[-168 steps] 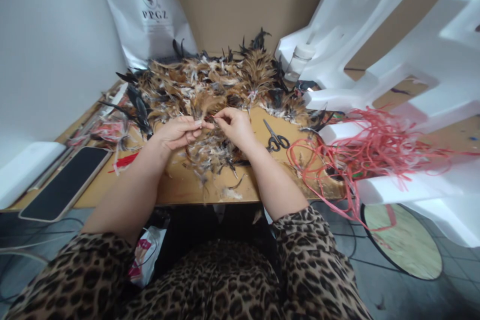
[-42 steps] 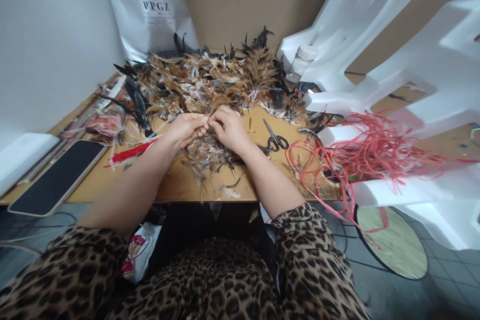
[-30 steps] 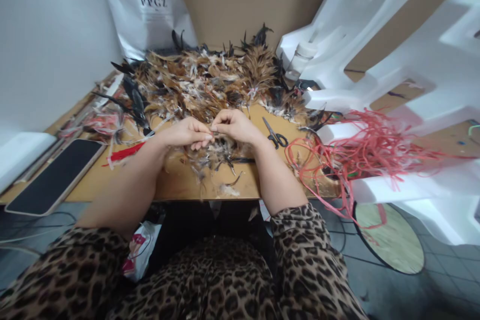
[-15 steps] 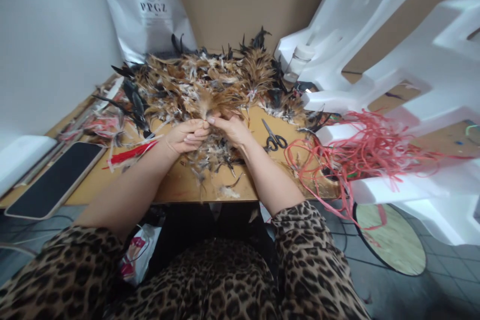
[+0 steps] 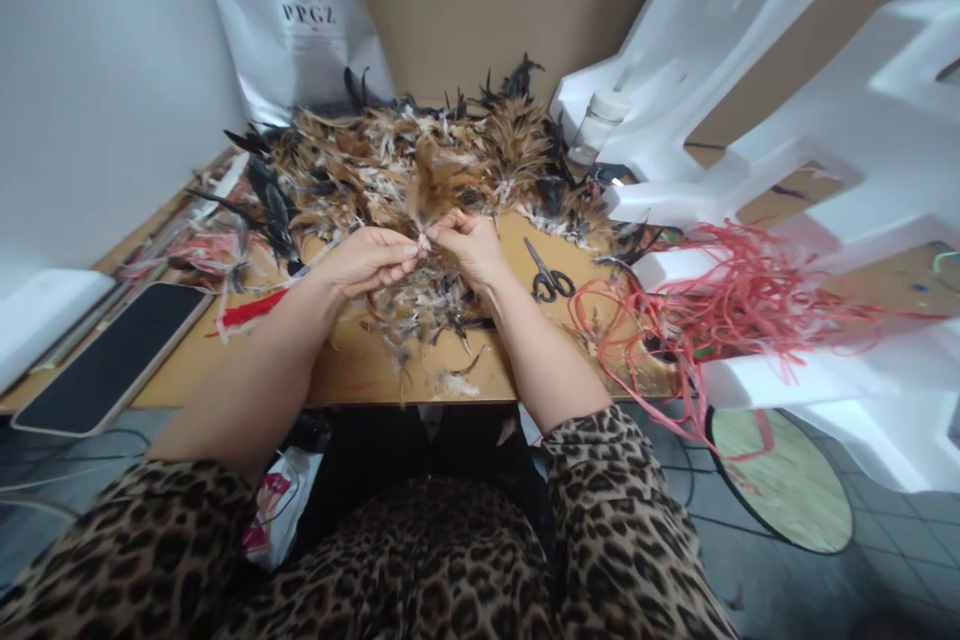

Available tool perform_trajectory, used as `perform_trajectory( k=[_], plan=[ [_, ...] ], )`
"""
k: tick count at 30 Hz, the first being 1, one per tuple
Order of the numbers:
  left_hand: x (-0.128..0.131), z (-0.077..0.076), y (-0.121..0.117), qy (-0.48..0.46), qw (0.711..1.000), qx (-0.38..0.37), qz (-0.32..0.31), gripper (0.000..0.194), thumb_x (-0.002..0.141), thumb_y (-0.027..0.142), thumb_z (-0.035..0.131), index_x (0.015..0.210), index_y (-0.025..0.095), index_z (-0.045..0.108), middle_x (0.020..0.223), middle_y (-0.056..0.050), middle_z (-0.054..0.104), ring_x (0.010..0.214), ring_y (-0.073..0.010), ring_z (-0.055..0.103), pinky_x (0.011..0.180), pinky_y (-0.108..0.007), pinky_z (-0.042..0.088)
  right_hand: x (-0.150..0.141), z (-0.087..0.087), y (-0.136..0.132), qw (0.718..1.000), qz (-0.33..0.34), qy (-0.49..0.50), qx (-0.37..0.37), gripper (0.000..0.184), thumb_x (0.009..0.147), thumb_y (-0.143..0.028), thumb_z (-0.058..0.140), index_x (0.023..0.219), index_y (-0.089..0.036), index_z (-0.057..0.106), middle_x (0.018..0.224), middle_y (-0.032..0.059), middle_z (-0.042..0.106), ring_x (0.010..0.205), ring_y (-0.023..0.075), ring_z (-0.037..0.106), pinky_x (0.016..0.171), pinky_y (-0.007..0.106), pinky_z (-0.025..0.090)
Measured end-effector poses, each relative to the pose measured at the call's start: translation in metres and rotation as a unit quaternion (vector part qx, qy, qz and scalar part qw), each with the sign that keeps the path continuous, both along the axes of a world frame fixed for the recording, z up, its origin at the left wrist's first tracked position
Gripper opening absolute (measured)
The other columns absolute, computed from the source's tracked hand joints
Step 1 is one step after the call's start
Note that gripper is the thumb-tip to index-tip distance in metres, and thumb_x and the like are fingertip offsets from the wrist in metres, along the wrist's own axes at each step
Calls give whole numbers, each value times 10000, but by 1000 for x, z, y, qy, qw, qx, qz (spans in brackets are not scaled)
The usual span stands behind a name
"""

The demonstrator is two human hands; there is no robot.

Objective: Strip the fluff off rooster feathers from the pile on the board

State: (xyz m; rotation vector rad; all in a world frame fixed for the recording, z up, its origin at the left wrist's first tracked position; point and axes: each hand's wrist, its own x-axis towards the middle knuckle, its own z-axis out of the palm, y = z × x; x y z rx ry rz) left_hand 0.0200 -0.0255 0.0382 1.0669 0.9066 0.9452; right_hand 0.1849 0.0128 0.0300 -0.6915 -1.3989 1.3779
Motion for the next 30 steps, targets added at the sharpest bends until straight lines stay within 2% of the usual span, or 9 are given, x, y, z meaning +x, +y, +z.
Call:
perform_trajectory(
  k=[2,6,12,14,19,22,24,26,30],
  plan=[
    [-5,1,0,34,999,23,11,259,612,296,759,725,80,671,539,-13,568,416,-35,473,381,-131,344,0,-2,3,1000,-23,-14,-6,256,572,-320,694,605,-180,482,604,-39,532,581,88,495,640,251,416],
    [-10,1,1,44,998,40,9,275,605,336,755,721,97,682,534,-14,580,414,-46,486,388,-146,355,-5,-6,4,997,-73,-20,-27,264,589,-341,667,589,-183,455,563,-52,488,544,73,447,600,233,386],
    [-2,-6,6,68,980,147,119,270,614,355,743,716,109,699,635,-46,647,505,-67,533,449,-162,389,-11,-5,-1,991,-113,-60,-35,204,576,-290,655,580,-172,490,554,-53,519,528,66,439,580,220,371],
    [0,-8,8,60,976,152,141,266,622,357,736,724,113,700,660,-46,656,502,-56,517,449,-161,379,-12,-6,-2,989,-116,-78,-43,186,570,-276,654,576,-167,503,540,-54,516,515,64,431,562,218,361],
    [4,-11,8,6,986,107,130,304,628,349,739,796,99,697,609,-34,639,483,-41,512,455,-150,381,-13,-11,2,989,-83,-48,-110,212,517,-268,696,590,-158,531,516,-51,525,495,69,451,532,220,363],
    [5,-14,9,-8,986,105,126,338,633,375,731,805,87,685,703,-69,674,540,-60,567,476,-153,408,-12,-15,5,985,-43,-7,-170,263,469,-258,741,580,-156,525,487,-56,519,469,65,453,504,212,369],
    [6,-15,9,5,986,109,124,352,638,394,722,793,81,678,718,-83,681,555,-78,588,484,-164,423,-12,-16,6,979,-13,-1,-204,287,460,-254,767,567,-154,520,470,-56,515,455,58,451,484,200,368],
    [5,-16,10,34,986,115,118,356,647,403,713,784,76,678,651,-73,669,526,-87,584,490,-179,436,-11,-17,7,974,6,-12,-227,289,472,-248,780,555,-149,522,460,-48,521,447,53,452,469,188,369],
    [2,-18,12,77,984,113,110,325,641,383,720,726,72,680,583,-63,649,500,-97,580,516,-204,462,-6,-19,9,968,28,-66,-240,200,529,-227,755,585,-132,588,478,-23,563,456,56,477,479,187,395]
  ],
)
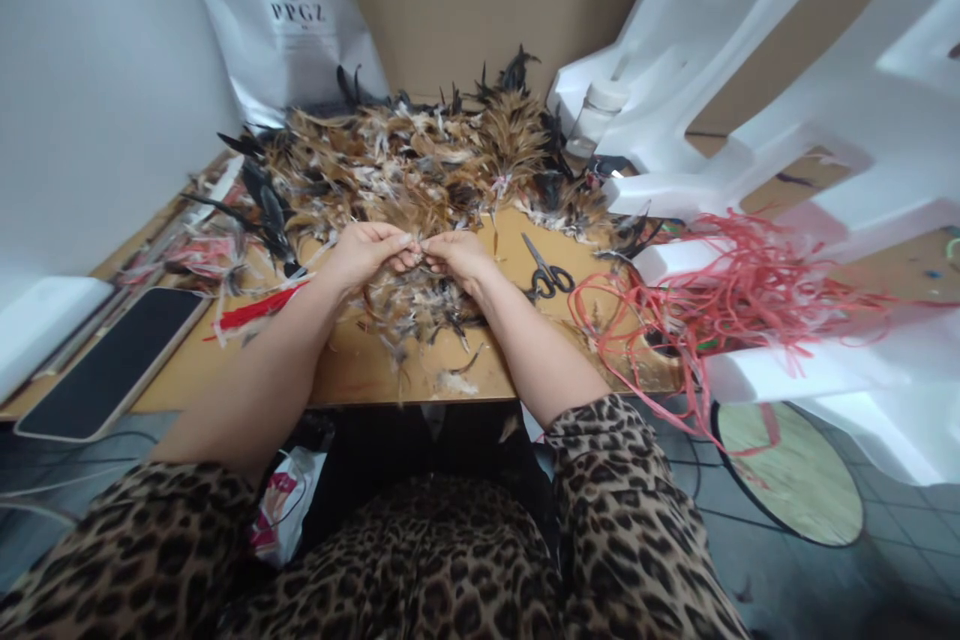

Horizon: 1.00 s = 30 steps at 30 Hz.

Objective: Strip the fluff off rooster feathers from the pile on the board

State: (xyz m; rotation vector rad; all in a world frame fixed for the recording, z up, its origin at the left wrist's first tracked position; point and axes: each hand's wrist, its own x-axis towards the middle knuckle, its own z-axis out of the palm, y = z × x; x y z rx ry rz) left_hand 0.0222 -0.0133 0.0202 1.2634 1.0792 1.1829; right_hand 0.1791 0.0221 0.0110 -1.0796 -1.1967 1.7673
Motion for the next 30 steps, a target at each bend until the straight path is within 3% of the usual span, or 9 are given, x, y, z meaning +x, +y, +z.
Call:
perform_trajectory(
  k=[7,17,30],
  plan=[
    [-2,-9,4,-11,998,-56,6,294,545,309,785,708,84,689,625,-64,670,550,-101,602,585,-218,487,6,-1,0,987,1,-97,127,199,596,-287,714,616,-125,600,448,-46,505,417,42,388,427,192,290],
    [1,-6,2,-6,998,-57,34,285,532,245,779,742,74,689,593,-49,655,509,-87,575,558,-221,474,5,2,-4,977,11,-119,177,360,582,-445,715,583,-121,560,453,-57,441,432,32,312,442,206,227],
    [4,-3,1,110,992,-41,43,145,570,176,730,672,89,674,493,-14,608,424,-77,520,473,-205,440,-5,4,-5,945,3,-168,281,312,651,-424,657,648,-115,618,570,4,581,511,73,432,519,217,353]
  ],
)
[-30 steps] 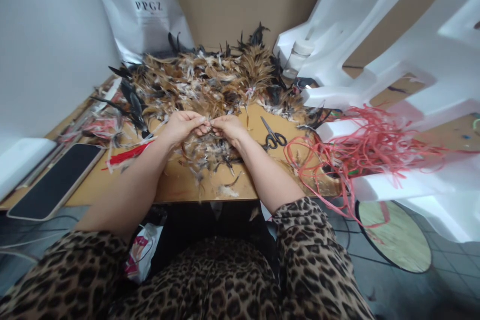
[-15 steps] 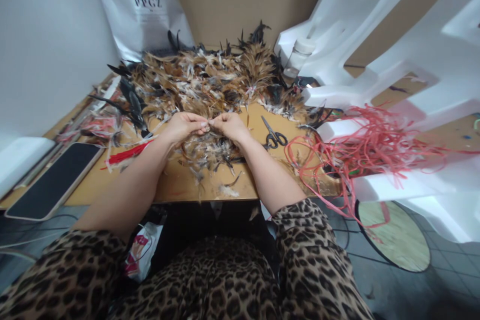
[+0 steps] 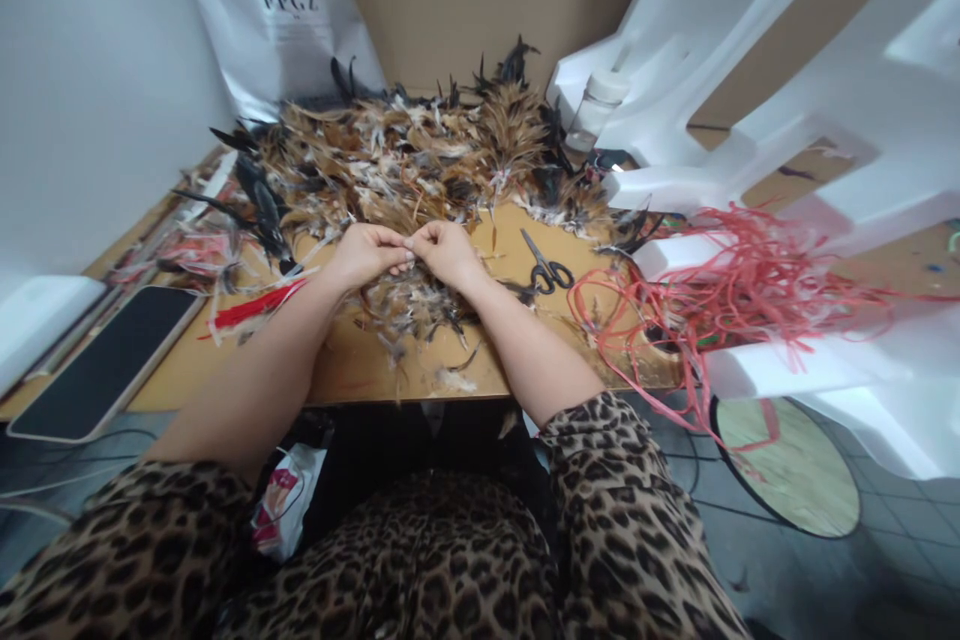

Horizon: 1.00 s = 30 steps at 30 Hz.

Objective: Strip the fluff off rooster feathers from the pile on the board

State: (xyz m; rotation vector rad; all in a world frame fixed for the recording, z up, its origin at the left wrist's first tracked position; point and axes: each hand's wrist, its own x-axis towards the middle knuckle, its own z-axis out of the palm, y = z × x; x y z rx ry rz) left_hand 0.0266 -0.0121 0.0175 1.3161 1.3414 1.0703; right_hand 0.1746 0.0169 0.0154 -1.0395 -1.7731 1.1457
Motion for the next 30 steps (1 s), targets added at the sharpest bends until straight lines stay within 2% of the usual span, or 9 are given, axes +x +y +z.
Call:
perform_trajectory(
  k=[6,11,14,18,22,30],
  plan=[
    [-9,4,-1,-35,999,15,-26,260,561,290,767,707,88,692,574,-56,652,490,-92,561,521,-216,460,14,2,10,998,-5,58,16,237,664,-346,649,765,-132,647,690,7,633,606,93,511,613,234,421],
    [-12,6,-2,-54,997,20,-45,286,551,302,780,716,87,691,621,-70,668,506,-94,569,535,-222,459,21,5,6,995,57,25,78,221,686,-280,633,853,-140,670,821,31,663,737,127,569,729,277,446],
    [-12,6,-3,-53,996,27,-60,269,559,296,775,704,88,683,606,-64,660,505,-93,568,535,-221,459,20,5,2,989,71,-15,127,203,710,-247,609,875,-151,679,879,44,659,805,145,580,772,287,442],
    [-12,5,-2,-40,996,37,-68,261,573,295,764,712,92,676,595,-59,651,513,-97,573,540,-222,462,19,5,-1,983,77,-53,159,196,731,-217,579,888,-153,677,882,47,660,816,150,584,779,284,436],
    [-13,6,-3,-23,996,40,-79,250,582,287,756,717,94,673,586,-53,645,510,-97,571,539,-219,460,19,6,-1,982,89,-63,156,204,743,-211,555,901,-140,662,849,41,663,771,138,581,740,263,432],
    [-13,7,-3,-24,995,39,-86,236,587,277,751,718,94,680,591,-55,650,517,-99,574,541,-218,461,19,8,-2,980,65,-90,164,124,734,-196,544,762,-133,647,729,20,636,686,122,545,672,243,388]
  ],
)
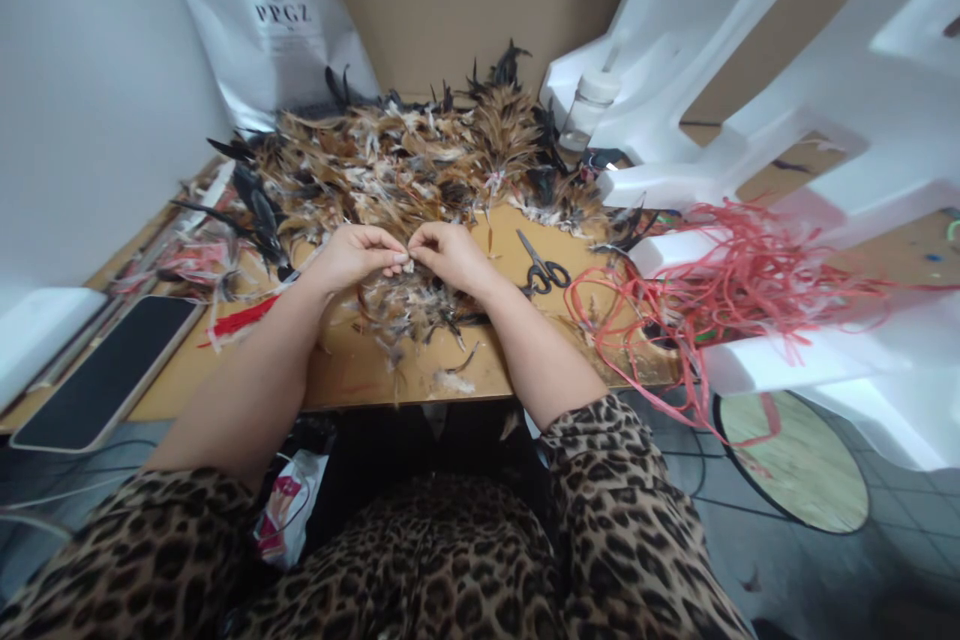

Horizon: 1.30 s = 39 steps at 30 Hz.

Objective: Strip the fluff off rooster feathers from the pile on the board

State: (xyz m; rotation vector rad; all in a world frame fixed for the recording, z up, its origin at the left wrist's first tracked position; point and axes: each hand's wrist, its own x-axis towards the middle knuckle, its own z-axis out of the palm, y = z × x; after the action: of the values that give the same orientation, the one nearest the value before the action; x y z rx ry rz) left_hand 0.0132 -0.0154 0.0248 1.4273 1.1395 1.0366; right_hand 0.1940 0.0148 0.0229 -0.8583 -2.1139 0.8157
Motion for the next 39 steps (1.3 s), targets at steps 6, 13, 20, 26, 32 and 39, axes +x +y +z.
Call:
perform_trajectory(
  k=[6,13,20,26,32,39],
  plan=[
    [-2,-2,3,-69,997,-35,14,234,561,250,768,710,91,682,622,-63,665,527,-91,582,538,-199,462,0,2,0,1000,11,19,22,102,741,-205,547,725,-141,625,771,32,609,746,133,534,730,264,401],
    [-3,-5,5,-140,981,-126,35,264,491,186,796,701,97,663,596,-42,645,555,-91,599,567,-189,474,0,3,-2,997,49,16,55,101,762,-211,554,719,-148,619,822,45,573,813,141,528,790,287,410],
    [-3,-4,4,-132,985,-103,37,291,468,185,802,697,101,643,596,-24,635,527,-81,578,546,-195,455,-1,1,-1,998,39,46,-19,124,744,-268,590,746,-149,624,805,35,602,772,136,545,755,277,426],
    [0,-4,1,-50,997,-44,29,280,509,236,787,717,109,649,629,-44,656,549,-97,582,550,-211,447,-5,-4,0,999,11,32,-27,191,779,-269,536,873,-150,653,806,38,643,726,132,556,706,260,422],
    [6,-1,-2,31,998,-6,56,272,502,243,778,708,121,650,611,-20,635,541,-92,551,556,-213,436,-4,-8,2,995,-3,-60,77,174,768,-206,522,793,-138,680,779,57,637,743,143,550,724,260,402],
    [8,-4,-1,108,989,80,54,178,590,206,692,746,125,663,662,-27,634,586,-95,544,579,-201,429,-4,-10,5,996,-13,-83,15,175,752,-230,544,744,-122,683,708,32,630,646,112,524,637,230,364]
  ],
)
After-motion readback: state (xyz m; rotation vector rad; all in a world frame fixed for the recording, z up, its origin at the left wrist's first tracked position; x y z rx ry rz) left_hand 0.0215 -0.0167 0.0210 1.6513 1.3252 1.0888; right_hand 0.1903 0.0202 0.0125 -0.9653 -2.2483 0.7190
